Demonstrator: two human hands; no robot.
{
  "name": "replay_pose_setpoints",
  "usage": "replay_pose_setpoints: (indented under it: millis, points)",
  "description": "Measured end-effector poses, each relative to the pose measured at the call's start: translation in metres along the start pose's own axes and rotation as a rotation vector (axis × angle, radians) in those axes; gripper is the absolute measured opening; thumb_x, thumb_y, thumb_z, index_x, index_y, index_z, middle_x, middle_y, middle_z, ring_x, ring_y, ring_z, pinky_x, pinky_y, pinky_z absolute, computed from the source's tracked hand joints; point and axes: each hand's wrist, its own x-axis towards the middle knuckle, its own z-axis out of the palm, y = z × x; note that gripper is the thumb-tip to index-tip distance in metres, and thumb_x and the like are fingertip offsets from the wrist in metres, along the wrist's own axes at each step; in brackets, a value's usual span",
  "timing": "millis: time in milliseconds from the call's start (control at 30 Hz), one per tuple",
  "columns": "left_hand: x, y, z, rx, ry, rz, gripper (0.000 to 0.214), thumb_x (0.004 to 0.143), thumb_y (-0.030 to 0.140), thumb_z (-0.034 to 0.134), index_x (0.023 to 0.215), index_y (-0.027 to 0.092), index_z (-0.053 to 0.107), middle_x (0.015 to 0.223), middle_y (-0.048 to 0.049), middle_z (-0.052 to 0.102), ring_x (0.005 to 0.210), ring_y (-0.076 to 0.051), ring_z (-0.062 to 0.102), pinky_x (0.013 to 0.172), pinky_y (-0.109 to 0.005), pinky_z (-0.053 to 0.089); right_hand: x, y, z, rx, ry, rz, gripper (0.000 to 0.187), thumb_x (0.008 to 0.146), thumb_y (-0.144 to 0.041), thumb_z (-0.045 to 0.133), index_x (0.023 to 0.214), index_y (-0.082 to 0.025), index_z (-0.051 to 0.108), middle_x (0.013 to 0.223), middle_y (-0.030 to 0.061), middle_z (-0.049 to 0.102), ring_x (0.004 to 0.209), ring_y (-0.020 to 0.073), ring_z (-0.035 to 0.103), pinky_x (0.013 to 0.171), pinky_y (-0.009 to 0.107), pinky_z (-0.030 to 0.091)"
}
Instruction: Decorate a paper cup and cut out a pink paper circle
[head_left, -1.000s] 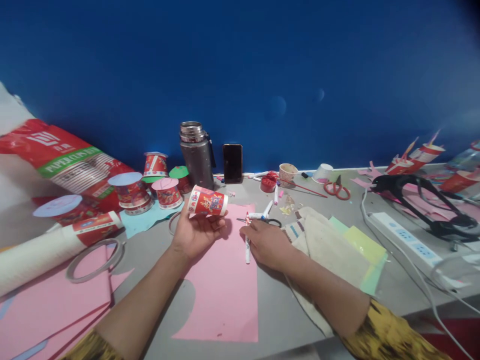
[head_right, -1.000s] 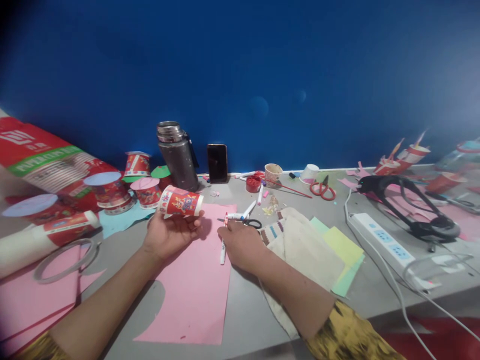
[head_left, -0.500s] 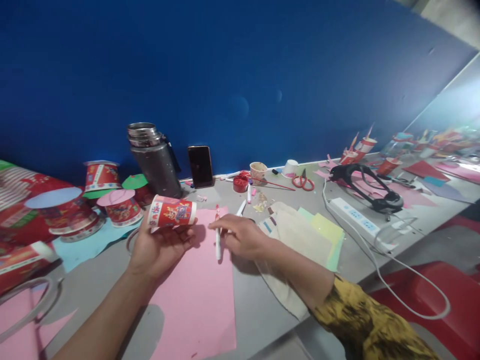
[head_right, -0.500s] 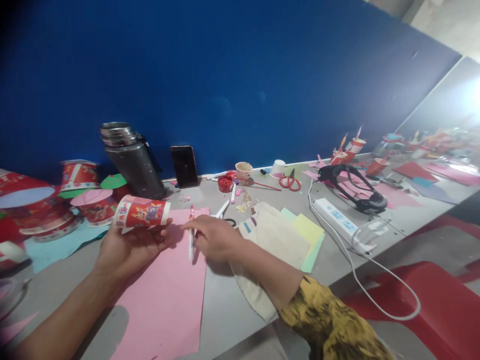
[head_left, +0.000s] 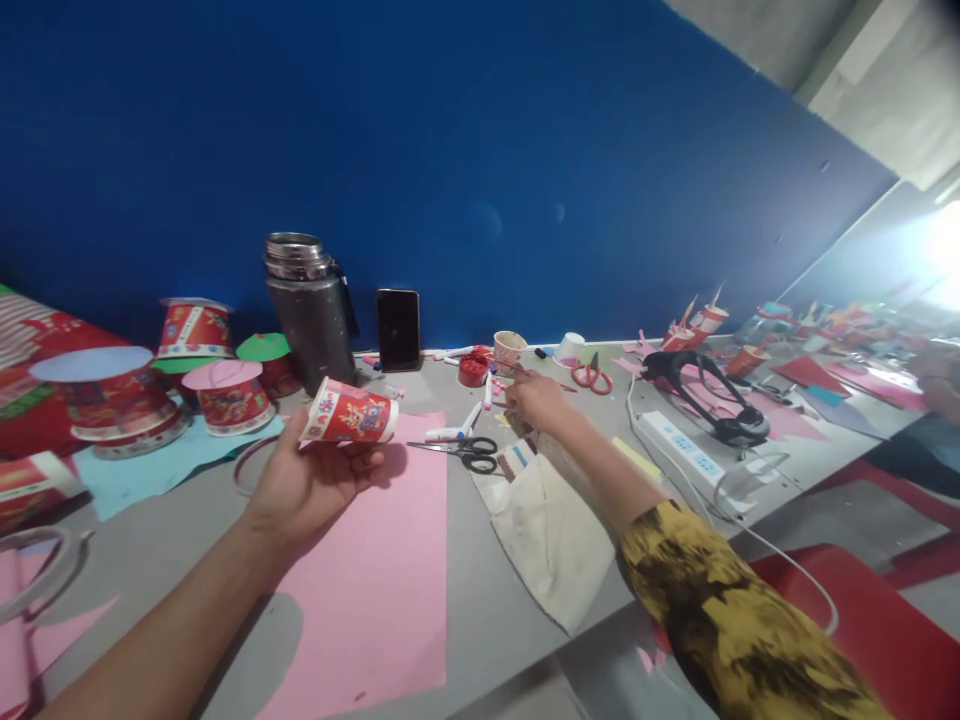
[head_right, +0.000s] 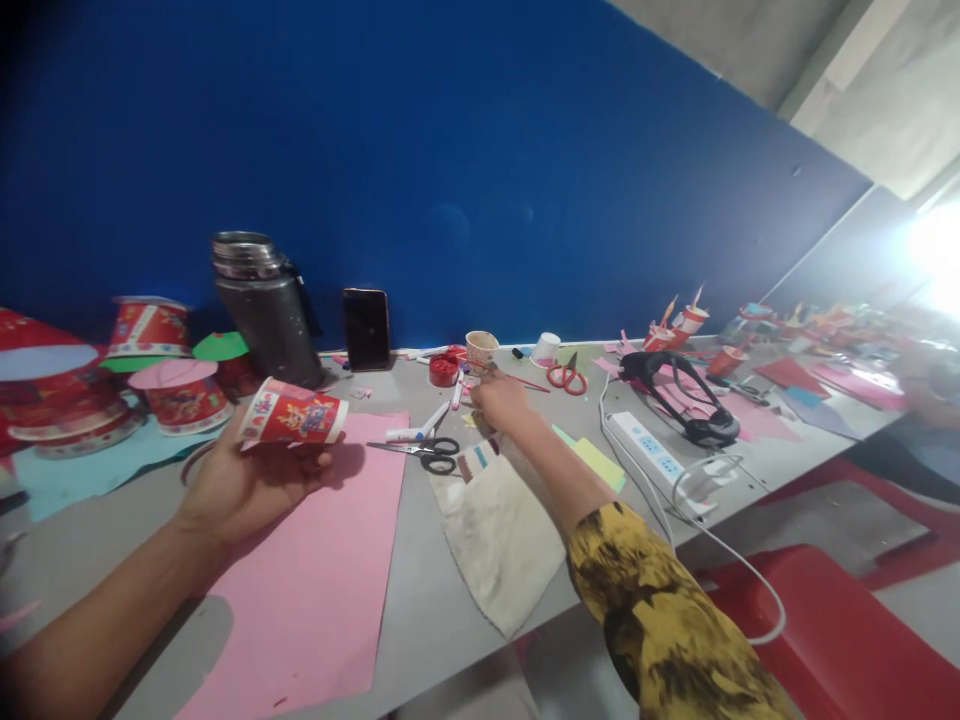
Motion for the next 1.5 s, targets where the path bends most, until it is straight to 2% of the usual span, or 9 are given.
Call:
replay_pose_setpoints:
  millis: [167,367,433,500,667,933,1167,1367,1500]
  points:
    - [0.007,-0.002,-0.009,-0.043,-0.002,-0.01,0.044,0.1,0.056,0.051,0.112,0.018,0.071,0.088,-0.0149,0.078,0.065,-0.026,0.067,0.058,-0.043,0.061,0.013,-0.005,0.017,0.025,0.042,-0.025,0.012,0.088,-0.013,0.069,0.091,-0.017,0.08,0.113,0.0163,0.077,0.118,0.0318,0.061,0.091,0.036,0.049]
    - [0.005,-0.003,-0.01,-0.103,-0.033,-0.048,0.056,0.103,0.059,0.039,0.1,0.014,0.073,0.081,-0.0193,0.077,0.06,-0.027,0.068,0.056,-0.043,0.06,0.002,-0.021,0.005,0.155,0.209,-0.042,0.023,0.096,-0.015,0.058,0.115,-0.016,0.073,0.122,0.0151,0.073,0.121,0.0318,0.061,0.099,0.044,0.051]
    - [0.001,-0.003,-0.01,-0.103,-0.099,-0.117,0.055,0.103,0.055,0.04,0.095,0.013,0.073,0.08,-0.0205,0.077,0.056,-0.026,0.066,0.055,-0.042,0.059,-0.005,-0.04,-0.002,0.262,0.256,-0.127,0.042,0.094,-0.022,0.065,0.136,-0.021,0.062,0.134,0.0123,0.069,0.123,0.0276,0.062,0.101,0.041,0.052]
    - [-0.001,-0.004,-0.012,-0.081,-0.201,-0.173,0.048,0.102,0.049,0.044,0.093,0.012,0.073,0.079,-0.0202,0.078,0.055,-0.026,0.067,0.056,-0.041,0.059,-0.013,-0.062,-0.009,0.621,0.313,-0.294,0.081,0.084,-0.026,0.078,0.156,-0.023,0.042,0.147,0.0155,0.061,0.123,0.0293,0.064,0.1,0.045,0.054]
    - [-0.006,-0.015,-0.026,0.009,-0.438,-0.35,0.042,0.095,0.048,0.058,0.098,0.01,0.076,0.08,-0.0202,0.078,0.06,-0.031,0.073,0.059,-0.044,0.061,-0.029,-0.104,-0.027,0.901,0.136,-0.611,0.114,0.079,-0.023,0.081,0.17,-0.033,0.012,0.168,0.0154,0.039,0.147,0.0334,0.048,0.113,0.054,0.047]
    - [-0.017,-0.023,-0.022,-0.003,-0.561,-0.59,0.034,0.089,0.046,0.068,0.098,0.013,0.073,0.082,-0.0152,0.077,0.063,-0.031,0.074,0.046,-0.037,0.057,-0.042,-0.118,-0.031,1.016,-0.065,-0.737,0.116,0.075,-0.027,0.089,0.168,-0.037,0.022,0.166,0.0125,0.044,0.149,0.0342,0.047,0.118,0.054,0.044]
    - [-0.028,-0.017,-0.013,0.02,-0.503,-0.503,0.025,0.089,0.039,0.069,0.097,0.016,0.072,0.077,-0.0083,0.075,0.062,-0.028,0.074,0.051,-0.035,0.056,-0.047,-0.126,-0.008,1.042,0.116,-0.777,0.122,0.067,-0.038,0.098,0.167,-0.034,0.026,0.162,0.0147,0.048,0.149,0.036,0.046,0.12,0.053,0.041]
    - [-0.027,-0.017,-0.006,0.042,-0.456,-0.553,0.025,0.09,0.032,0.064,0.105,0.013,0.071,0.077,-0.0106,0.075,0.055,-0.028,0.071,0.052,-0.04,0.057,-0.052,-0.129,-0.01,1.14,0.061,-0.634,0.107,0.067,-0.034,0.095,0.159,-0.03,0.041,0.158,0.0133,0.053,0.14,0.0338,0.055,0.116,0.05,0.044]
    - [-0.016,-0.016,0.006,-0.038,-0.205,-0.278,0.03,0.089,0.034,0.071,0.114,0.019,0.069,0.086,-0.0088,0.075,0.065,-0.026,0.07,0.06,-0.04,0.059,-0.044,-0.126,-0.002,1.373,0.004,-0.463,0.099,0.067,-0.04,0.094,0.154,-0.033,0.048,0.158,0.0097,0.053,0.143,0.0328,0.053,0.116,0.051,0.045]
